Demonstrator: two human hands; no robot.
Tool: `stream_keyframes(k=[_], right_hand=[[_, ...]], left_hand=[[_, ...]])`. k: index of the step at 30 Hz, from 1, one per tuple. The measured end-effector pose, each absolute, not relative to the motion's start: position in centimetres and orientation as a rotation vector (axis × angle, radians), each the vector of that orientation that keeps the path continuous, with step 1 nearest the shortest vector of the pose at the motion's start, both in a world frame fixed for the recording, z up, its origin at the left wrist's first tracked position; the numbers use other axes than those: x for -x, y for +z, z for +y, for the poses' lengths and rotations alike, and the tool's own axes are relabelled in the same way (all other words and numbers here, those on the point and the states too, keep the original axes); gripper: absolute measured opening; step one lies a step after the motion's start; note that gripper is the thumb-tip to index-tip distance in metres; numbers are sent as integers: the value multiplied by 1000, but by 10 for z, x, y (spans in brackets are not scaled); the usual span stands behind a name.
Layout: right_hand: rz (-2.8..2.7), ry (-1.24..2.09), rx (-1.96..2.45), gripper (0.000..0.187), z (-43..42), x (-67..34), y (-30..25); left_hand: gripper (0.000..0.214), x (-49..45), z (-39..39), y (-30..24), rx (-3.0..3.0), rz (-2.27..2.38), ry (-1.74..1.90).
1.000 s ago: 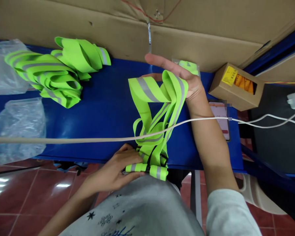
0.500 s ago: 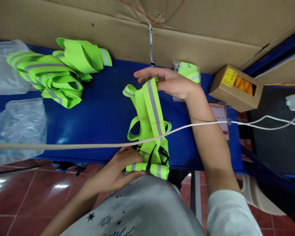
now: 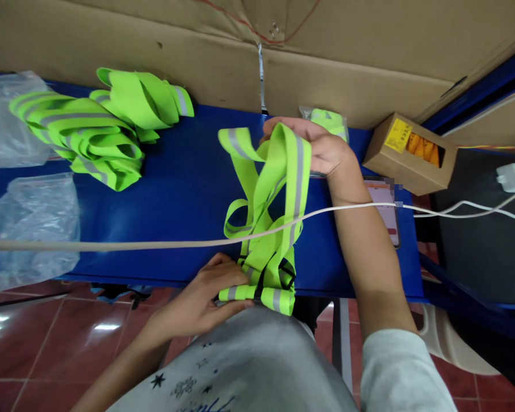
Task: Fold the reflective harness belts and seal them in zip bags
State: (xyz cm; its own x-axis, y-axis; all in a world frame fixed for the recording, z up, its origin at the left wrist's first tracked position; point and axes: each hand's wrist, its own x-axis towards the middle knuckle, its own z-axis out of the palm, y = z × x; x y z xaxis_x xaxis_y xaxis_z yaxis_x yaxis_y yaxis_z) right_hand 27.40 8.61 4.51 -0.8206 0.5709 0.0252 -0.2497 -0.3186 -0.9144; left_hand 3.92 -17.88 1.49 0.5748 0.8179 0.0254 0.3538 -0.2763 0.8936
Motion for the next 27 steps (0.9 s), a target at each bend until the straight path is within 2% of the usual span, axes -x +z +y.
stream_keyframes(k=[3, 8, 13, 15, 17, 19, 24, 27], right_hand=[[-1394, 2178, 407, 63, 82, -288, 47], [-1332, 2104, 370, 55, 85, -283, 43], [-1323, 2031, 302, 71, 98, -273, 32], [-1357, 2002, 367, 60, 101, -272, 33], [-1360, 1970, 466, 34, 102, -270, 36], [-1326, 1938, 544, 20, 104, -266, 41], [-1266, 1787, 771, 8, 105, -256, 56], [-1293, 1761, 827, 11, 105, -249, 59]], left_hand=[[21, -39, -179, 14, -1862, 953, 612], [20, -39, -180, 13, -1865, 964, 614], [21, -39, -181, 12, -1871, 962, 624], [21, -39, -181, 12, -1877, 959, 624], [21, -39, -180, 13, -1884, 962, 620], [21, -38, -180, 13, -1884, 965, 609], [21, -38, -180, 12, -1874, 969, 609], [20, -39, -180, 12, -1874, 969, 625]])
